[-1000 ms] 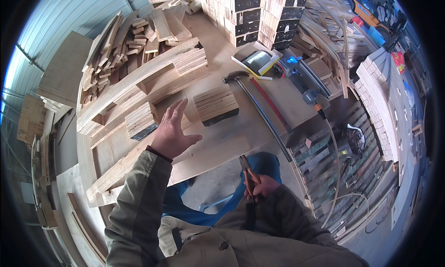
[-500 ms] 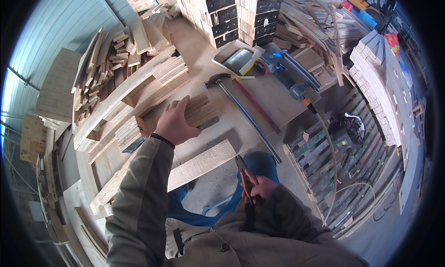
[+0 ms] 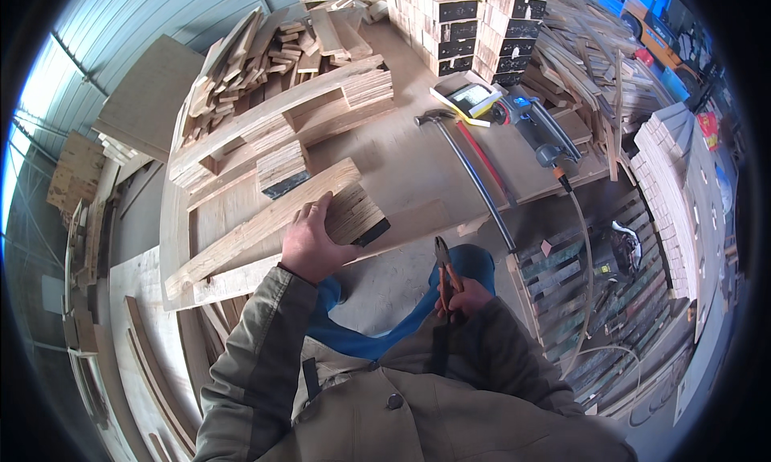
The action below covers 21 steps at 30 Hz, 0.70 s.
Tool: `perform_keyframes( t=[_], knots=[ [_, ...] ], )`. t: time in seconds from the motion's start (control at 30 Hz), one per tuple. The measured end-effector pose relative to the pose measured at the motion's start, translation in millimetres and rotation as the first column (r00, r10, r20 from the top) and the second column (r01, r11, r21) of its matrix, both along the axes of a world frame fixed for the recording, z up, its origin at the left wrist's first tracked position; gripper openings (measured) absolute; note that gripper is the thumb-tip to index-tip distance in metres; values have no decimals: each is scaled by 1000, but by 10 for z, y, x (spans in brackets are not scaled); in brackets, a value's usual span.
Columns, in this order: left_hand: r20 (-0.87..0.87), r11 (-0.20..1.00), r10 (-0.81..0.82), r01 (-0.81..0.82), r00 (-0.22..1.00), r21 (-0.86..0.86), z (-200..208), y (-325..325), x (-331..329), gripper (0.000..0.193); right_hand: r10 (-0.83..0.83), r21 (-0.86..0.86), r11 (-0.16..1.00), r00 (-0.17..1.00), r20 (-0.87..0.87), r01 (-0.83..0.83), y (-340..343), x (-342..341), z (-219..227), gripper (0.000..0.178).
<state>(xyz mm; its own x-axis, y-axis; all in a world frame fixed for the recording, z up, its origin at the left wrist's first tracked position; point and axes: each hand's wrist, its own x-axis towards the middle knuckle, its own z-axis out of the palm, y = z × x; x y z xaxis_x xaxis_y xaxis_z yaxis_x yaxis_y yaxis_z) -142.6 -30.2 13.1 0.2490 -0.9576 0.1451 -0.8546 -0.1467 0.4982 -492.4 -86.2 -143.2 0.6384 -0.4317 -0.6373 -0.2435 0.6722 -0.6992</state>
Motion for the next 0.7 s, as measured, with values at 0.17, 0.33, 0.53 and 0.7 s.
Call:
perform_keyframes(
  t=[0.17,0.33,0.53,0.7],
  knots=[
    [29,997,61,-62,998,40,-166,172,-14,104,-32,-112,993,999,3,32,299,-22,146,45],
    [85,993,28,-37,996,111,-98,185,18,110,60,-244,967,996,-69,-75,562,15,391,42],
    [-31,999,19,-17,999,48,-43,56,183,104,148,-303,932,971,-186,-200,567,232,856,37],
    [48,999,47,-48,998,19,-72,-182,160,99,155,-573,763,945,-289,-300,530,496,943,34]
  ],
)
